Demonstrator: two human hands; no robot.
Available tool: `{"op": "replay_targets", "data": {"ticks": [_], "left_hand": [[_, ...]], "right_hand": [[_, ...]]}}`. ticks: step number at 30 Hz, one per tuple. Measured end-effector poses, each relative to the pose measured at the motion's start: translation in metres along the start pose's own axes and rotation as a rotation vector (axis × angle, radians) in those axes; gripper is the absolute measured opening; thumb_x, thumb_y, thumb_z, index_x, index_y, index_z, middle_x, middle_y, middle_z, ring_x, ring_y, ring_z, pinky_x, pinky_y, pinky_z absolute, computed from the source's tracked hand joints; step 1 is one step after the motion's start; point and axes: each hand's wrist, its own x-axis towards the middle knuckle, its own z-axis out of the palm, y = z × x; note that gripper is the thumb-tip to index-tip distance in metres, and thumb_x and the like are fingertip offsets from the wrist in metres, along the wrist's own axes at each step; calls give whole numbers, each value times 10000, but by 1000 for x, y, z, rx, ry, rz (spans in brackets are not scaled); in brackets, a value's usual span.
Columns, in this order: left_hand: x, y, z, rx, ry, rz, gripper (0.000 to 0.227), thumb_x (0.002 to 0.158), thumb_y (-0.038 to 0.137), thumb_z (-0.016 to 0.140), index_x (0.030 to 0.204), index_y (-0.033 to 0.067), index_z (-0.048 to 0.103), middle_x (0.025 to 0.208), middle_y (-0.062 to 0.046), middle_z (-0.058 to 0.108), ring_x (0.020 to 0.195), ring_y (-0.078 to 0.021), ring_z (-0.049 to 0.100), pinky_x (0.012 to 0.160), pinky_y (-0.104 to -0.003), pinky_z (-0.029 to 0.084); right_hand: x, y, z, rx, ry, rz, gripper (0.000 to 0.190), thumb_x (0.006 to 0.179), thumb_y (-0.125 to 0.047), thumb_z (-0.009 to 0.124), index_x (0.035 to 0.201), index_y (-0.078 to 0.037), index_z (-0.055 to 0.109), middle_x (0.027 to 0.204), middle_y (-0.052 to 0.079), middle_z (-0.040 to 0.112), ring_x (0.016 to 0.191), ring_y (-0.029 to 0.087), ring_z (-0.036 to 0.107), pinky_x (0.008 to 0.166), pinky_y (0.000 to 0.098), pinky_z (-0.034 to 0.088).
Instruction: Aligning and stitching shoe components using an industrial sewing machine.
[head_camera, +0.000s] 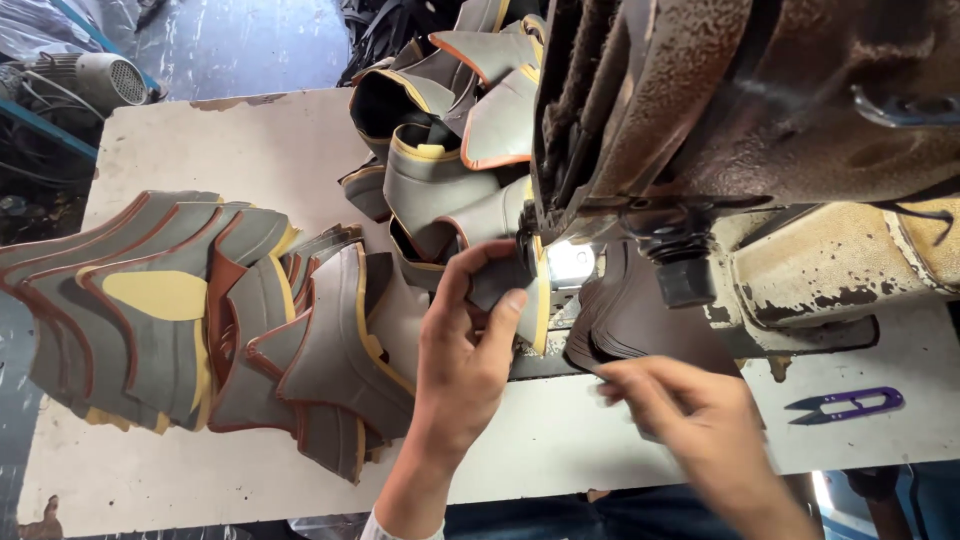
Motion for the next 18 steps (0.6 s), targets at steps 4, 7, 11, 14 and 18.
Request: {"op": "replay_targets", "data": {"ticks": [4, 7, 11, 14, 18], "left_hand": [[12, -2, 2, -175, 26, -66, 379, 964, -51, 570, 1313, 97, 570, 929, -35, 648, 605, -57, 474, 478, -205, 376], [20, -5, 8, -331, 60, -117, 349, 999, -31, 558, 1309, 130, 559, 822, -19, 621, 508, -40, 418, 378, -206, 298], [25, -10, 19, -128, 175, 75, 328, 1019, -8, 569, 1317, 109, 497, 1110, -71, 625, 868, -117, 606, 786, -255, 536], [28, -9, 23, -65, 217, 111, 347, 998, 5, 562, 1315, 123, 487, 1089, -105, 632, 883, -153, 615, 812, -297, 561], [20, -10, 13, 31, 204, 111, 401, 1022, 36, 578, 1396, 123, 464, 1104, -75, 628, 808, -120, 645, 715, -257, 570]], "right_hand": [[-9, 85, -61, -112, 405, 137, 211, 1025, -60, 630, 1063, 85, 778, 862, 210, 800, 699, 255, 716, 607, 347, 573], [-15, 146, -102, -380, 576, 223, 300, 1133, -168, 636, 1115, 109, 750, 943, 218, 755, 795, 292, 689, 674, 386, 558], [-14, 190, -124, -481, 601, 106, 241, 1169, -89, 619, 1201, 124, 727, 977, 230, 748, 723, 285, 649, 561, 343, 487], [-4, 152, -103, -500, 596, 50, 231, 1114, -120, 663, 1220, 78, 714, 1026, 217, 764, 912, 293, 741, 718, 367, 586], [36, 88, -62, -329, 470, -25, 325, 989, -146, 674, 1279, -2, 700, 947, 185, 748, 443, 149, 452, 361, 249, 307]]}}
